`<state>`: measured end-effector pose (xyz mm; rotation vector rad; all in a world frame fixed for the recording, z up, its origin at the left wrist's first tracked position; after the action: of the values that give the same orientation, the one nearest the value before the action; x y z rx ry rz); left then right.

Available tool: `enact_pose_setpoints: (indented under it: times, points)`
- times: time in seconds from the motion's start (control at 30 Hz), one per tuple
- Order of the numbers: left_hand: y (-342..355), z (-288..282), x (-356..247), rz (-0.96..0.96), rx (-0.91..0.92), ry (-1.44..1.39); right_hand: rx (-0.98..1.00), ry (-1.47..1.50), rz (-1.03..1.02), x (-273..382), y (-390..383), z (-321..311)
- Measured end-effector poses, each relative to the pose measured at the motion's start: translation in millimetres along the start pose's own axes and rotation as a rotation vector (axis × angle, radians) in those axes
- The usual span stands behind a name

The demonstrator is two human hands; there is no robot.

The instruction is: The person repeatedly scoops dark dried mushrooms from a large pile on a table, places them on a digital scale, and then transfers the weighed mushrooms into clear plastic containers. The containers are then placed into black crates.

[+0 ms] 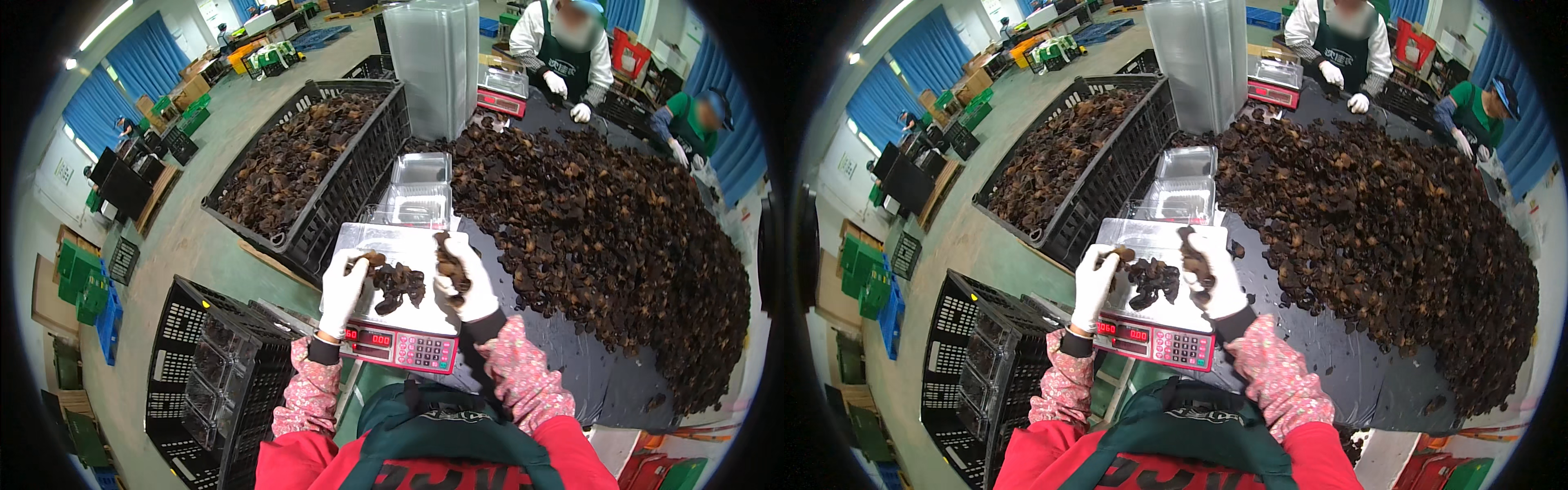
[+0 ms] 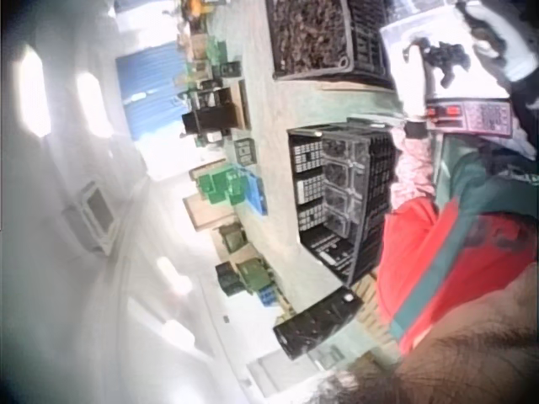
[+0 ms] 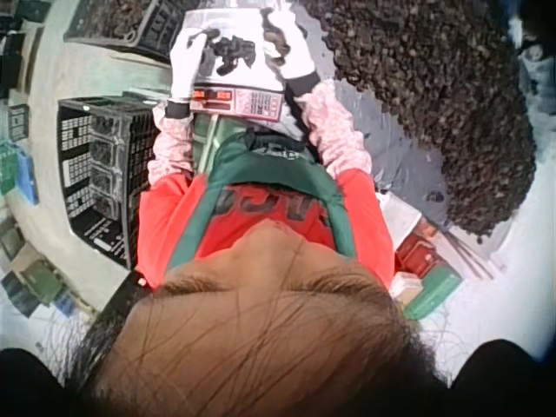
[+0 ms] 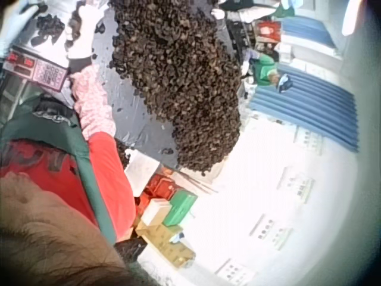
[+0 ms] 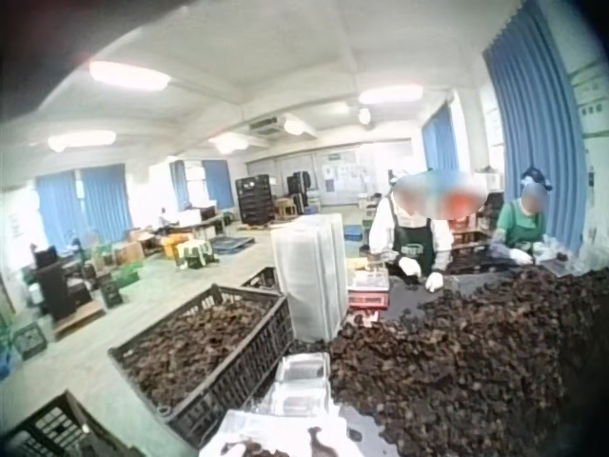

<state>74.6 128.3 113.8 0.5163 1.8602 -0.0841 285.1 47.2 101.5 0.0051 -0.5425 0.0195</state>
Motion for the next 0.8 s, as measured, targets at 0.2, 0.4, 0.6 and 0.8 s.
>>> enact_pose_setpoints:
  times: [0.2,0.4,0.6,0.8]
  points:
    - [-16,-7,13,0.145,-0.024,0.29,0.002,-1.315,-0.153,-39,29,48]
    - [-27,-19,16,0.026,0.016,0.091,0.321,-1.891,-0.217,-55,16,48]
    - [-36,-16,19,0.102,0.248,0.163,0.164,-1.541,-0.168,-24,-8,26]
    - [-38,-3,-2,0.161,0.245,0.43,0.037,-1.615,-0.32,-41,-25,12]
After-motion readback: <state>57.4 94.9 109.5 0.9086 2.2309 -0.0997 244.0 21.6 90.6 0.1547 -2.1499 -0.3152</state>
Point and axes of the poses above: each hand's wrist, its own y-axis towards the middle knuckle, its own z-axis out of the palm, x = y × z, the point moved 5 cm from there along y, towards the middle knuckle, and after that the axes turned 10 degrees about x, right-handed, at the moved point
